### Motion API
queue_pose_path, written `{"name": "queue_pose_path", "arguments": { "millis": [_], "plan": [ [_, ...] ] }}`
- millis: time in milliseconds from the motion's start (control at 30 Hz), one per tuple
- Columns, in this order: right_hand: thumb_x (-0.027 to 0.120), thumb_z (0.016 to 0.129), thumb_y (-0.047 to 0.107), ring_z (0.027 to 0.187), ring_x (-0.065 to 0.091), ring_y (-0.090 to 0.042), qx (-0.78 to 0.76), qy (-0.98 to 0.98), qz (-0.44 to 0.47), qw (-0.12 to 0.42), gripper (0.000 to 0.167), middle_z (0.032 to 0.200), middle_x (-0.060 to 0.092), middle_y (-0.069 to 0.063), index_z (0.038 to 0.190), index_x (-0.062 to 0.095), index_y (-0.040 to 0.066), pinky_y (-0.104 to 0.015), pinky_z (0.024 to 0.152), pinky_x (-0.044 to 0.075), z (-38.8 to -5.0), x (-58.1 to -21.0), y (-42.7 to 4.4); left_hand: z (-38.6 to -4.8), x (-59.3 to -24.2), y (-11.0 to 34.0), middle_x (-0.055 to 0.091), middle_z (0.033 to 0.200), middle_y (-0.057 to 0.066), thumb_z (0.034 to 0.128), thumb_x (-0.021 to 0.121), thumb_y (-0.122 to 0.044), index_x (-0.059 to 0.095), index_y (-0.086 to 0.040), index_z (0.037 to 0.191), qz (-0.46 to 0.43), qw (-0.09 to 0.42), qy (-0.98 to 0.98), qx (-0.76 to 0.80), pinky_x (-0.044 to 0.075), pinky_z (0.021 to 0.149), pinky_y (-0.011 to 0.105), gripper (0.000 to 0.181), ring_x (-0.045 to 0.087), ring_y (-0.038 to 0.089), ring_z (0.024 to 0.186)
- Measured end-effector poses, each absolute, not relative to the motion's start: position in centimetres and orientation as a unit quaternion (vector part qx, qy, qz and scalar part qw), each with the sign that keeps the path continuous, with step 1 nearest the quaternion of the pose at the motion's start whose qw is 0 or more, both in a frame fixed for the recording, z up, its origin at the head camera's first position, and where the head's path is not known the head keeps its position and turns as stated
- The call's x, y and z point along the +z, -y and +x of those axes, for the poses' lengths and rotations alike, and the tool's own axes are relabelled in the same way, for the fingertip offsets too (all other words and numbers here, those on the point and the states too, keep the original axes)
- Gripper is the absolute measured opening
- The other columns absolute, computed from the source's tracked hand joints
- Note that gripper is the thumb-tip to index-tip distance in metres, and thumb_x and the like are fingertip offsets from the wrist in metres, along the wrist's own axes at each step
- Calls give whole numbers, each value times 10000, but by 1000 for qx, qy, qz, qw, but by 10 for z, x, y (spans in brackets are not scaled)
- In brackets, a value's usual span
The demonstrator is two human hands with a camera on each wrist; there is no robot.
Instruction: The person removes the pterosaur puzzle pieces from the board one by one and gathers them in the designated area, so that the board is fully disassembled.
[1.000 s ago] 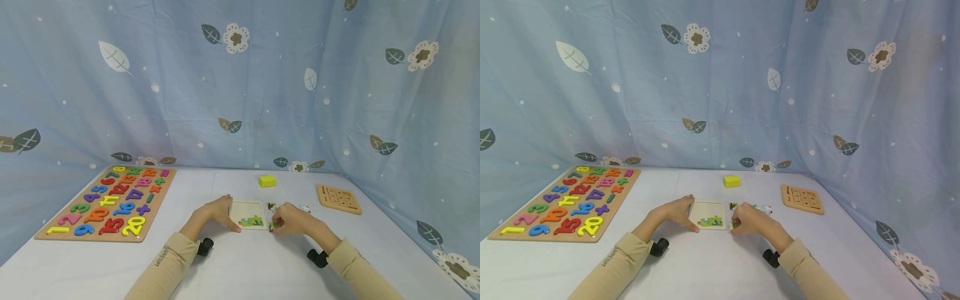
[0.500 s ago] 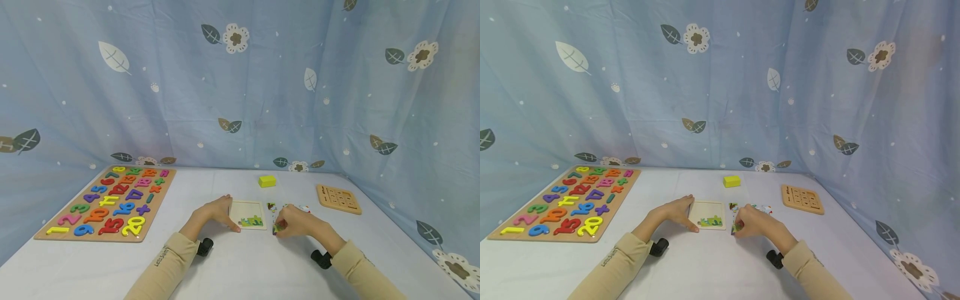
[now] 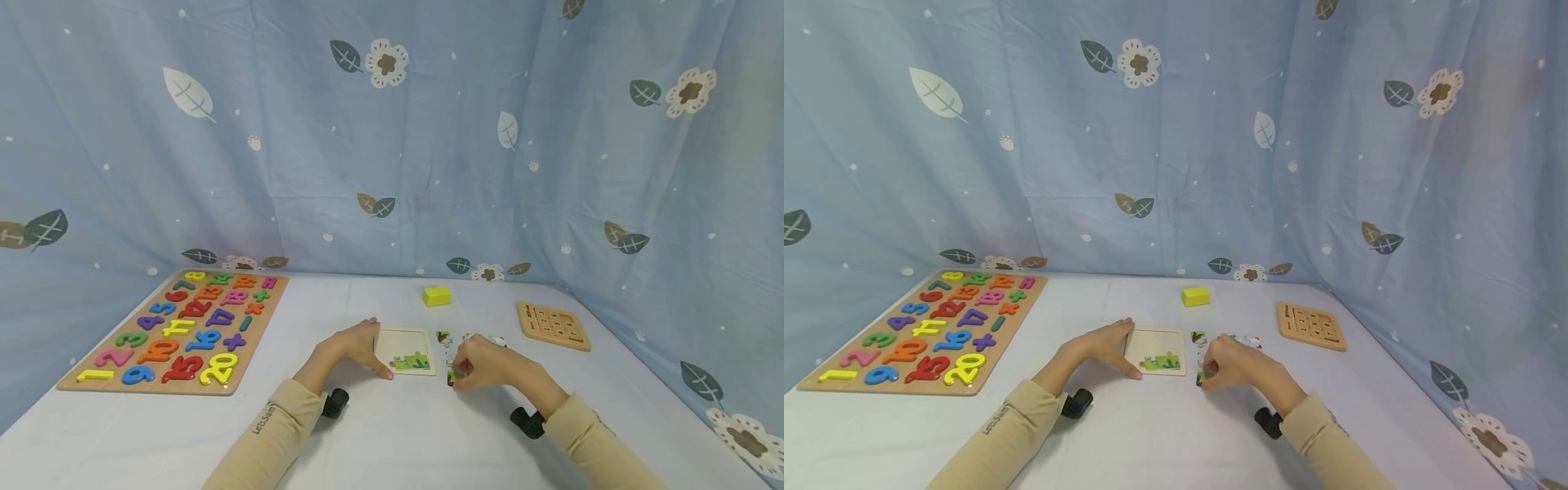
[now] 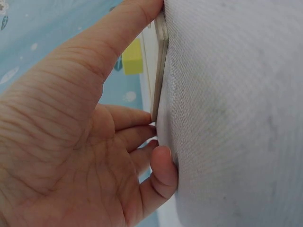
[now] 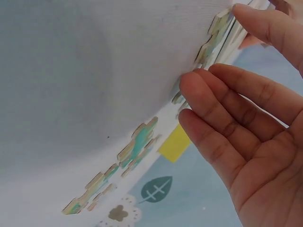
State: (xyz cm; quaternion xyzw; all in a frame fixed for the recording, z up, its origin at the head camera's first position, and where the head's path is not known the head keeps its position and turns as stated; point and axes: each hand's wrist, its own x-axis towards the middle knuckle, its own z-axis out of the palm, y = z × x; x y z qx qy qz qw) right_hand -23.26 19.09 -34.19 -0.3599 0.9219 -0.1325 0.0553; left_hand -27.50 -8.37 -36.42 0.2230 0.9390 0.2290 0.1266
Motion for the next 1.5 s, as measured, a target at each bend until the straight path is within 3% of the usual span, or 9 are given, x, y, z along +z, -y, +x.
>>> {"name": "queue_pose_path", "arguments": {
  "millis": [100,167,267,400,600,867,1133,1500],
  "plan": [
    [780,766,142,542,338,-3,-148,-922,-354,47,147,588,428,88,723,689,35,-148,494,294,-234,-341,-190,-275,-364,83,251,1560,233,665,863,-421,447,-25,1368,224,126,-940,226,254,1156,547,908,220,356,1466],
    [777,772,143,569,391,-11,-157,-923,-350,41,162,636,513,62,821,722,-1,-153,508,337,-235,-339,-188,-275,-363,82,248,1563,227,665,862,-428,431,-17,1383,222,127,-941,224,251,1160,540,933,219,348,1468],
    [779,786,165,636,488,-32,-167,-923,-344,36,314,768,652,0,1026,724,-31,-168,551,421,-236,-337,-183,-275,-362,82,250,1563,223,665,863,-425,434,-19,1379,220,126,-941,223,252,1160,538,927,222,346,1468],
    [774,801,187,697,557,-80,-165,-924,-343,30,389,890,704,-69,1100,697,-52,-173,583,460,-239,-335,-171,-276,-361,81,255,1559,229,667,867,-407,476,-42,1332,223,127,-938,231,254,1160,537,853,220,356,1466],
    [764,810,152,753,612,-129,-155,-917,-368,17,381,963,715,-131,1105,686,-75,-166,645,493,-247,-335,-146,-277,-362,82,275,1543,249,659,873,-400,488,-29,1311,226,127,-936,237,285,1139,549,844,235,386,1453],
    [792,791,168,690,538,-59,-154,-916,-367,44,377,873,705,-73,1094,705,-38,-167,628,474,-257,-342,-117,-277,-367,82,263,1550,244,663,865,-431,407,29,1386,221,130,-939,229,312,1122,552,971,247,387,1448],
    [825,748,166,656,515,-36,-163,-921,-348,55,391,823,698,-36,1088,722,5,-162,595,462,-259,-348,-110,-276,-369,83,256,1557,232,665,860,-444,375,42,1416,222,130,-939,228,287,1146,531,1018,243,359,1457],
    [814,749,107,624,519,-16,-159,-915,-368,36,270,798,719,-65,978,744,-17,-149,593,461,-257,-347,-106,-276,-364,83,238,1565,231,671,858,-442,309,61,1458,221,129,-940,224,274,1153,531,1083,229,361,1462]
  ]
}}
